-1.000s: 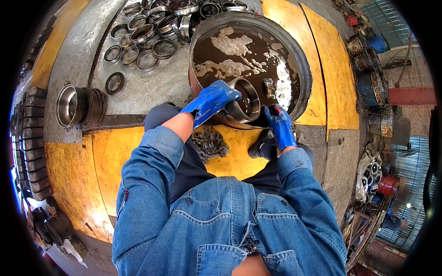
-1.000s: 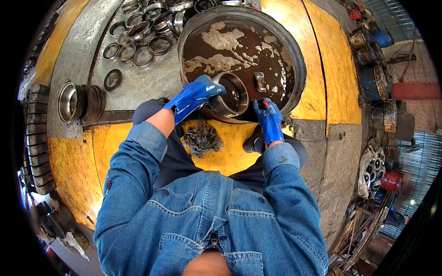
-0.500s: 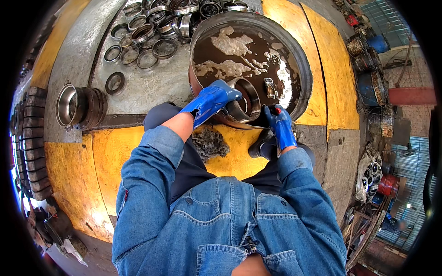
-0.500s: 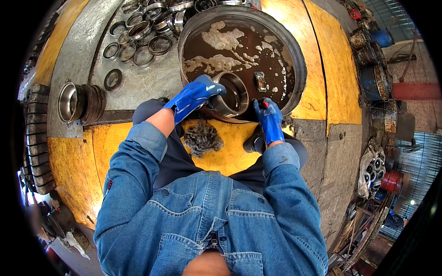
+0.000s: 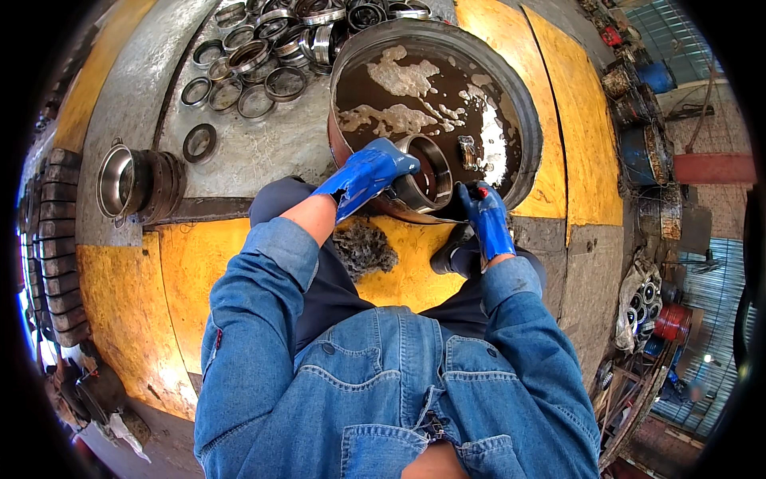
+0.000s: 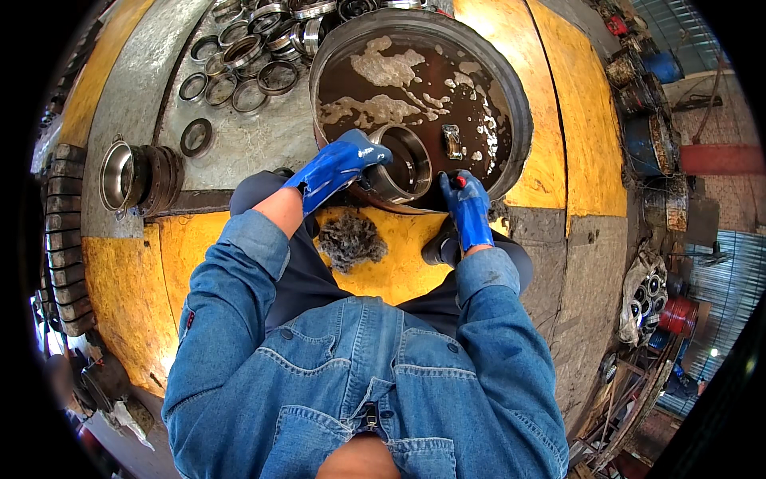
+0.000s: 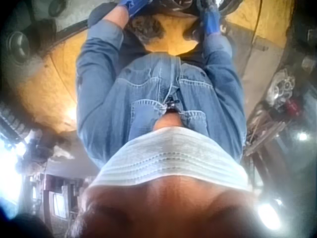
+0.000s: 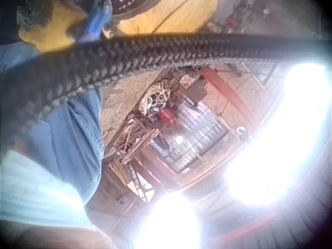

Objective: The person sits on the floor and repeatedly scrubs metal rings with a red-handled wire brush. They dip the rings into a large basin of dark liquid and scrub both the interior and exterior surfaces before placing them aside.

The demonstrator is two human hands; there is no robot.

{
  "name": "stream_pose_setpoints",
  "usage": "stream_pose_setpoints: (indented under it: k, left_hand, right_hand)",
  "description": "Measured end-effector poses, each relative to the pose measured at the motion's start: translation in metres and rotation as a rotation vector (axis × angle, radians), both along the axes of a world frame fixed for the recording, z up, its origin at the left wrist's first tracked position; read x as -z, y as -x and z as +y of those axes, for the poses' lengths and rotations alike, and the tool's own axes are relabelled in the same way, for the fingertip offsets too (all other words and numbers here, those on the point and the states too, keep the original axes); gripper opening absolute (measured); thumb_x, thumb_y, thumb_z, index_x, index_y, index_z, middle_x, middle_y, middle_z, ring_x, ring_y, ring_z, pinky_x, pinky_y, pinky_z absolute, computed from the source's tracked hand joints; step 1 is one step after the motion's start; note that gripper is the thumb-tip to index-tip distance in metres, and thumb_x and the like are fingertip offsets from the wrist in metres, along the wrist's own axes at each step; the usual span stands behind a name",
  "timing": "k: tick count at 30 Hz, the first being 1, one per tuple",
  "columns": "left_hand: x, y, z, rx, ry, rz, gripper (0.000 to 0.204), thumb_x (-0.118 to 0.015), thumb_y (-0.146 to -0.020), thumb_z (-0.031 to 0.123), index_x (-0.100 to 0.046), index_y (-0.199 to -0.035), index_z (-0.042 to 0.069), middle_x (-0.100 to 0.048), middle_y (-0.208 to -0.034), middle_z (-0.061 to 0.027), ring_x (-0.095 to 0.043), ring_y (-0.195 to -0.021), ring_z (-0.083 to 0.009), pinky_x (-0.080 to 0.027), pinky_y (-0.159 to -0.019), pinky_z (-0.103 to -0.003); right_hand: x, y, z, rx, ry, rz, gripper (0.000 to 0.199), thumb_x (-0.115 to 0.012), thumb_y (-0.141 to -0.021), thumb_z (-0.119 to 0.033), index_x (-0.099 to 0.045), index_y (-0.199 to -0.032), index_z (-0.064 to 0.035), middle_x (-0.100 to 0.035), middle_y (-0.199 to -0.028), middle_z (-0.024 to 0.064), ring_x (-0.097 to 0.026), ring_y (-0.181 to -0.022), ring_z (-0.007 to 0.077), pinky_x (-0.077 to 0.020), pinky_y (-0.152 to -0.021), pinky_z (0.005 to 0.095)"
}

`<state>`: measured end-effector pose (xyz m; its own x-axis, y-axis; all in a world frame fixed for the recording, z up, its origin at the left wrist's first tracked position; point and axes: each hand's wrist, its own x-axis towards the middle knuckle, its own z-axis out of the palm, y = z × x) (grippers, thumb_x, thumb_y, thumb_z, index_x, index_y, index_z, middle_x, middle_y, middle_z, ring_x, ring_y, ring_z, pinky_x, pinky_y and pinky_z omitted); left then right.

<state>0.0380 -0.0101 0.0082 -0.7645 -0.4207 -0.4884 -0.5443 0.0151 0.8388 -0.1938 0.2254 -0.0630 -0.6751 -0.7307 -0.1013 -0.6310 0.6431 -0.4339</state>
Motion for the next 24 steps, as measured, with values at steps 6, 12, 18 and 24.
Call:
stream_pose_setpoints:
  k: [6, 12, 18, 24]
  left_hand:
    - [0.007, 0.001, 0.0, -0.016, 0.022, 0.011, 0.058, -0.075, -0.085, 0.051, -0.077, -0.115, 0.001, -0.077, -0.107, -0.0221, -0.074, -0.101, -0.035, -0.054, -0.088, -0.043]
    - [0.004, 0.002, 0.001, -0.023, 0.012, -0.006, 0.055, -0.074, -0.085, 0.05, -0.078, -0.109, 0.001, -0.077, -0.101, -0.0218, -0.074, -0.093, -0.0333, -0.055, -0.084, -0.042]
    - [0.017, 0.003, 0.002, -0.045, -0.048, 0.033, 0.054, -0.073, -0.085, 0.05, -0.077, -0.106, 0.0, -0.077, -0.096, -0.021, -0.073, -0.089, -0.0327, -0.054, -0.082, -0.042]
    - [0.018, 0.002, 0.001, -0.027, 0.014, 0.023, 0.056, -0.073, -0.086, 0.051, -0.077, -0.107, -0.001, -0.077, -0.097, -0.021, -0.073, -0.089, -0.0332, -0.054, -0.082, -0.043]
  right_hand:
    - [-0.006, -0.003, 0.0, -0.036, 0.007, 0.043, 0.034, -0.073, -0.095, -0.042, -0.077, -0.104, -0.0101, -0.077, -0.098, 0.0173, -0.074, -0.097, 0.0374, -0.0574, -0.085, 0.0453]
    - [-0.002, -0.002, 0.002, -0.043, 0.051, 0.041, 0.033, -0.073, -0.095, -0.041, -0.077, -0.102, -0.009, -0.077, -0.097, 0.0173, -0.074, -0.096, 0.0377, -0.0576, -0.083, 0.0451]
    - [-0.001, -0.001, 0.0, -0.021, 0.016, 0.013, 0.033, -0.074, -0.095, -0.041, -0.078, -0.103, -0.0094, -0.078, -0.097, 0.017, -0.074, -0.096, 0.0377, -0.0575, -0.083, 0.0454]
    - [-0.001, -0.002, 0.001, -0.019, 0.038, 0.031, 0.032, -0.074, -0.094, -0.041, -0.078, -0.103, -0.0094, -0.078, -0.097, 0.0171, -0.074, -0.096, 0.0379, -0.0574, -0.084, 0.0455]
